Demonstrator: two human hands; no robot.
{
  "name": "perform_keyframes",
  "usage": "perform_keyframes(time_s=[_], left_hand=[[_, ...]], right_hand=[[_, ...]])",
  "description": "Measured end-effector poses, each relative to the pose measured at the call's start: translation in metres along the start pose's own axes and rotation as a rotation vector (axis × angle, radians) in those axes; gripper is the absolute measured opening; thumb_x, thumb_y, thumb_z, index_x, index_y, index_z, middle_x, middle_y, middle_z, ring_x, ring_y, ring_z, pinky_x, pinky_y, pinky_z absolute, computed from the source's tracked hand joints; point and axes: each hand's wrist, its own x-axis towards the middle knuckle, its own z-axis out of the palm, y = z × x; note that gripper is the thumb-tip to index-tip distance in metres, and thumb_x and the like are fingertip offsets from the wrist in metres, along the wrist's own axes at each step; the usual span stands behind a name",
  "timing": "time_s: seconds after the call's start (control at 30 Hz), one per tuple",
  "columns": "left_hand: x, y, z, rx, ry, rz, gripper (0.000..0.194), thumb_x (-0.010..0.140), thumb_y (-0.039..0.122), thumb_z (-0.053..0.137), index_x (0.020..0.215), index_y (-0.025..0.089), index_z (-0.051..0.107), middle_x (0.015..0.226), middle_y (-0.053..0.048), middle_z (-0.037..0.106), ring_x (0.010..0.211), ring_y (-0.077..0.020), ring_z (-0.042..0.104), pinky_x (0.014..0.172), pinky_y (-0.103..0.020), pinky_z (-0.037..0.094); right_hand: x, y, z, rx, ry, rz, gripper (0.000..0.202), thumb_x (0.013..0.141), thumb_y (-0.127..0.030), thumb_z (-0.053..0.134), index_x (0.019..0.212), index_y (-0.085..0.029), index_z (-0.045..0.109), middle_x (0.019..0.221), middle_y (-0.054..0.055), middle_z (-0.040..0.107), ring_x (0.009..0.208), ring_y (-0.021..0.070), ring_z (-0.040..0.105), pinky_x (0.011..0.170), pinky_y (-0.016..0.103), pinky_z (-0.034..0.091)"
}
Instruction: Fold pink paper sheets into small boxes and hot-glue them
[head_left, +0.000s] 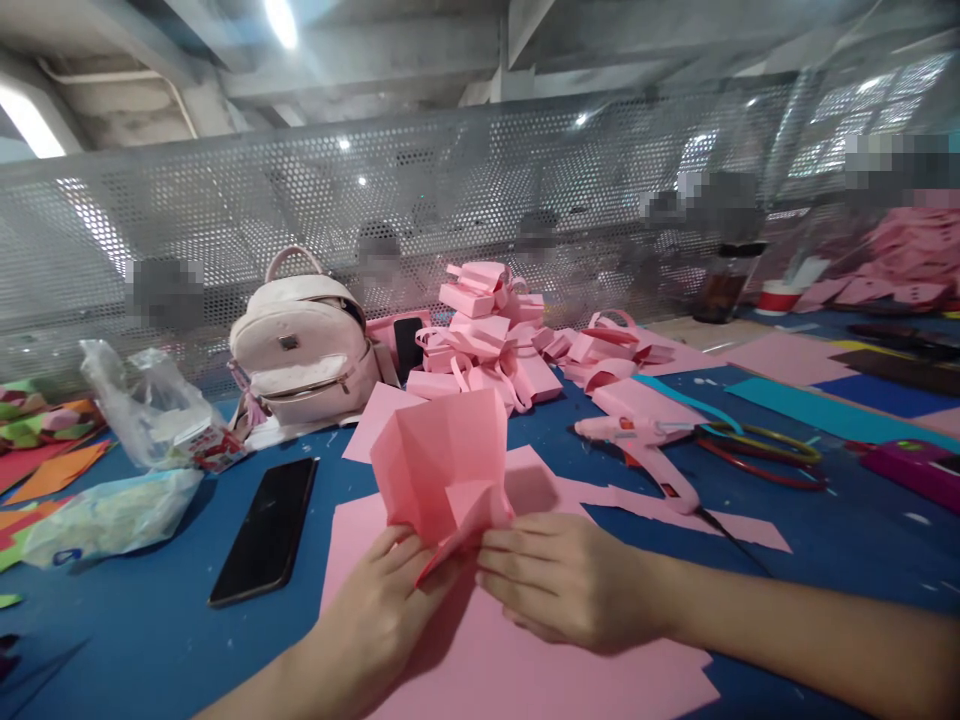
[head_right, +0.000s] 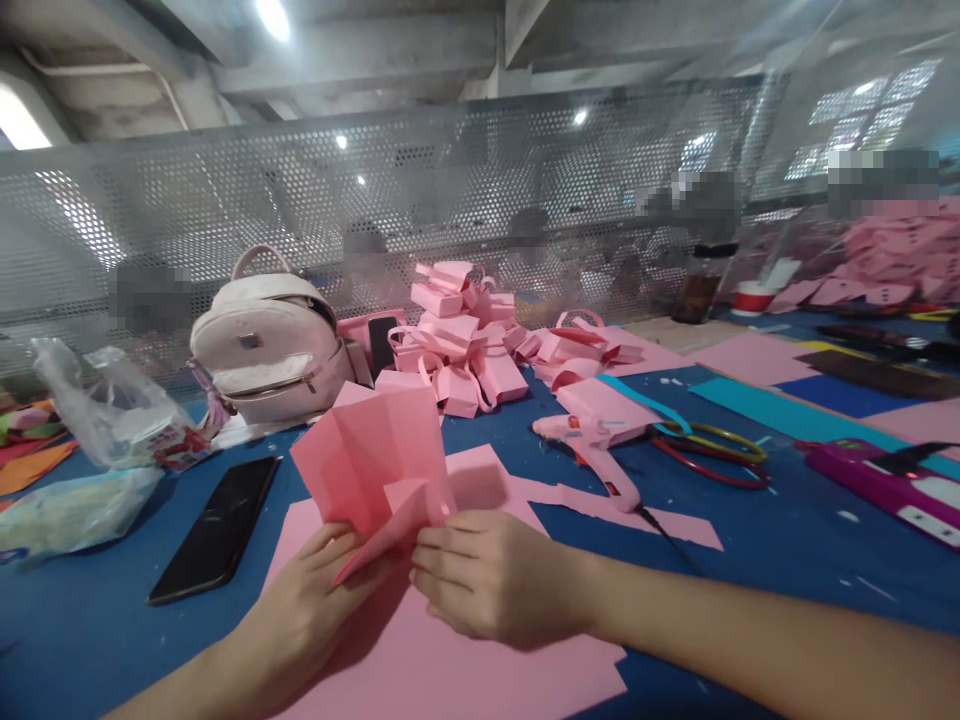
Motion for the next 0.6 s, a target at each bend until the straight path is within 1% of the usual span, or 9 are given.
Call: perform_keyframes(time_s=[0.1, 0.17, 0.23, 0.33, 0.43, 0.6], left_hand=[[-0.0016, -0.001, 0.0019, 0.078, 0.03, 0.048, 0.028, 0.097, 0.005, 0.045, 0.117, 0.014, 0.064, 0.099, -0.008, 0.073, 0.083, -0.0226, 0.06, 0.096, -0.044, 0.04], [-0.0021, -0.0015, 0.0007, 0.113, 0.039, 0.075, 0.026, 0.096, 0.007, 0.049, 0.116, 0.015, 0.065, 0.098, -0.007, 0.074, 0.084, -0.0229, 0.061, 0.101, -0.046, 0.034], [-0.0021, -0.0018, -0.0013, 0.127, 0.042, 0.076, 0.027, 0.096, 0.008, 0.05, 0.118, 0.016, 0.065, 0.096, -0.005, 0.075, 0.085, -0.0227, 0.061, 0.103, -0.045, 0.031], [-0.0023, -0.002, -0.0022, 0.122, 0.055, 0.046, 0.028, 0.097, 0.009, 0.048, 0.118, 0.018, 0.065, 0.095, -0.004, 0.076, 0.082, -0.0215, 0.062, 0.104, -0.044, 0.03], [-0.0041, -0.0026, 0.0002, 0.133, 0.055, 0.029, 0.03, 0.097, 0.009, 0.047, 0.12, 0.017, 0.065, 0.097, -0.005, 0.076, 0.08, -0.0215, 0.063, 0.106, -0.046, 0.031], [-0.0046, -0.0054, 0.0005, 0.162, 0.056, 0.066, 0.031, 0.097, 0.005, 0.042, 0.116, 0.013, 0.066, 0.095, -0.007, 0.075, 0.084, -0.0219, 0.066, 0.112, -0.047, 0.031]], right_hand=[[-0.0002, -0.0013, -0.0002, -0.033, -0.008, 0.027, 0.027, 0.101, -0.019, 0.05, 0.105, -0.009, 0.074, 0.107, 0.009, 0.079, 0.101, 0.0193, 0.072, 0.084, 0.031, 0.058], [0.0002, -0.0019, -0.0007, -0.035, -0.019, 0.043, 0.028, 0.102, -0.018, 0.048, 0.104, -0.009, 0.074, 0.108, 0.009, 0.079, 0.101, 0.0189, 0.073, 0.081, 0.031, 0.058], [0.0006, -0.0022, -0.0007, -0.035, -0.022, 0.052, 0.028, 0.103, -0.018, 0.047, 0.105, -0.01, 0.074, 0.108, 0.009, 0.079, 0.101, 0.0187, 0.073, 0.082, 0.03, 0.058], [0.0003, -0.0021, 0.0003, -0.036, -0.023, 0.07, 0.028, 0.103, -0.019, 0.047, 0.105, -0.01, 0.074, 0.109, 0.008, 0.079, 0.103, 0.0184, 0.073, 0.083, 0.03, 0.057], [-0.0009, -0.0017, 0.0008, -0.03, -0.033, 0.073, 0.029, 0.103, -0.019, 0.047, 0.104, -0.01, 0.074, 0.11, 0.008, 0.079, 0.104, 0.018, 0.072, 0.083, 0.03, 0.057], [-0.0029, 0.0001, 0.0001, -0.008, -0.075, 0.097, 0.029, 0.104, -0.02, 0.046, 0.108, -0.012, 0.073, 0.113, 0.008, 0.078, 0.107, 0.0177, 0.071, 0.086, 0.031, 0.055]])
